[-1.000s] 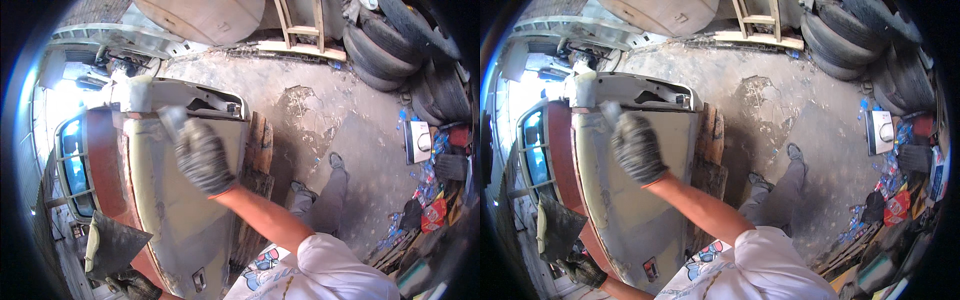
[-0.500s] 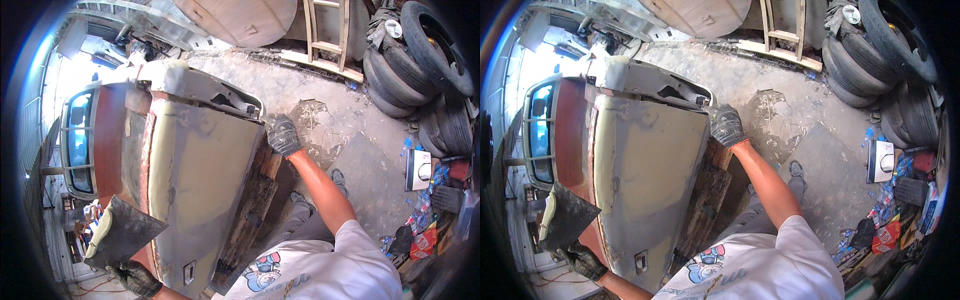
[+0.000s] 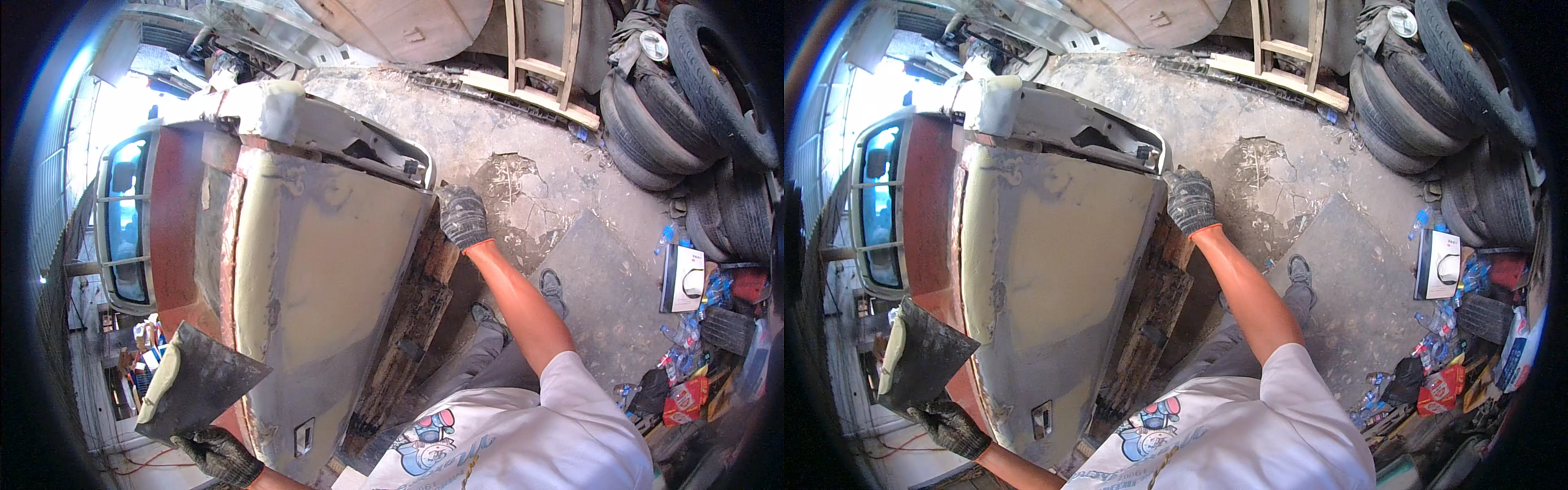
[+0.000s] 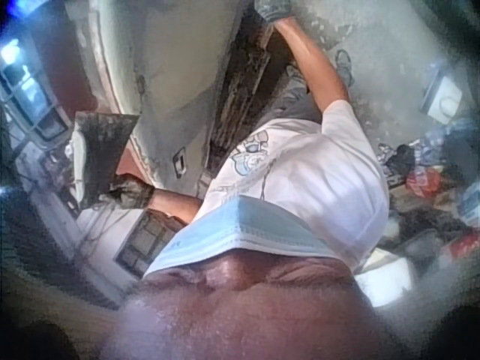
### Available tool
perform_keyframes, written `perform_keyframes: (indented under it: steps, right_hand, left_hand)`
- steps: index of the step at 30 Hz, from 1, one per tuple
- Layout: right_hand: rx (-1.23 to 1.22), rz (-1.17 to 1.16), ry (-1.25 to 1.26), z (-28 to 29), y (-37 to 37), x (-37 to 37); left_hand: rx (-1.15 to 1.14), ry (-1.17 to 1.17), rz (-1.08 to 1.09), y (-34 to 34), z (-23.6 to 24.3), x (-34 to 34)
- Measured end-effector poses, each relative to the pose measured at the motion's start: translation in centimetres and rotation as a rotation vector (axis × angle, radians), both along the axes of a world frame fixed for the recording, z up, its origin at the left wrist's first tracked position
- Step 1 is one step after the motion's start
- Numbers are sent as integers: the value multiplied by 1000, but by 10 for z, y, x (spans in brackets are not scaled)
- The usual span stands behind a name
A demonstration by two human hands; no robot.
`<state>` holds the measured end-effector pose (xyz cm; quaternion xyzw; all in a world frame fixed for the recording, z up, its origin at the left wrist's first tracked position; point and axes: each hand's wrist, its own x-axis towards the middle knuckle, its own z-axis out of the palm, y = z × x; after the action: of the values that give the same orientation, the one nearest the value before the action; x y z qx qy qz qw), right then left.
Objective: The person applies a thick paste-like body filler to a car door using a metal spreader. They repeatedly scoop filler onto the spreader and smooth it over the door surface, working along the edges and flat areas.
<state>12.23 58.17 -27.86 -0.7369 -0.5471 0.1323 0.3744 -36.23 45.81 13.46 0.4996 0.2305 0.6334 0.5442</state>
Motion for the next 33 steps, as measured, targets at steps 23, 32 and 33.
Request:
perform_keyframes:
  steps: [23,32,33]
  right_hand:
    - [627,77,16,146,10,-12]
    - [702,-37,40,203,-1,5]
    - [633,-50,255,208,-13,9]
  left_hand:
    - [-44,-242,112,-14,-12,51]
    - [-59,-134,258,-30,-28,50]
    - [-97,21,608,-34,-37,47]
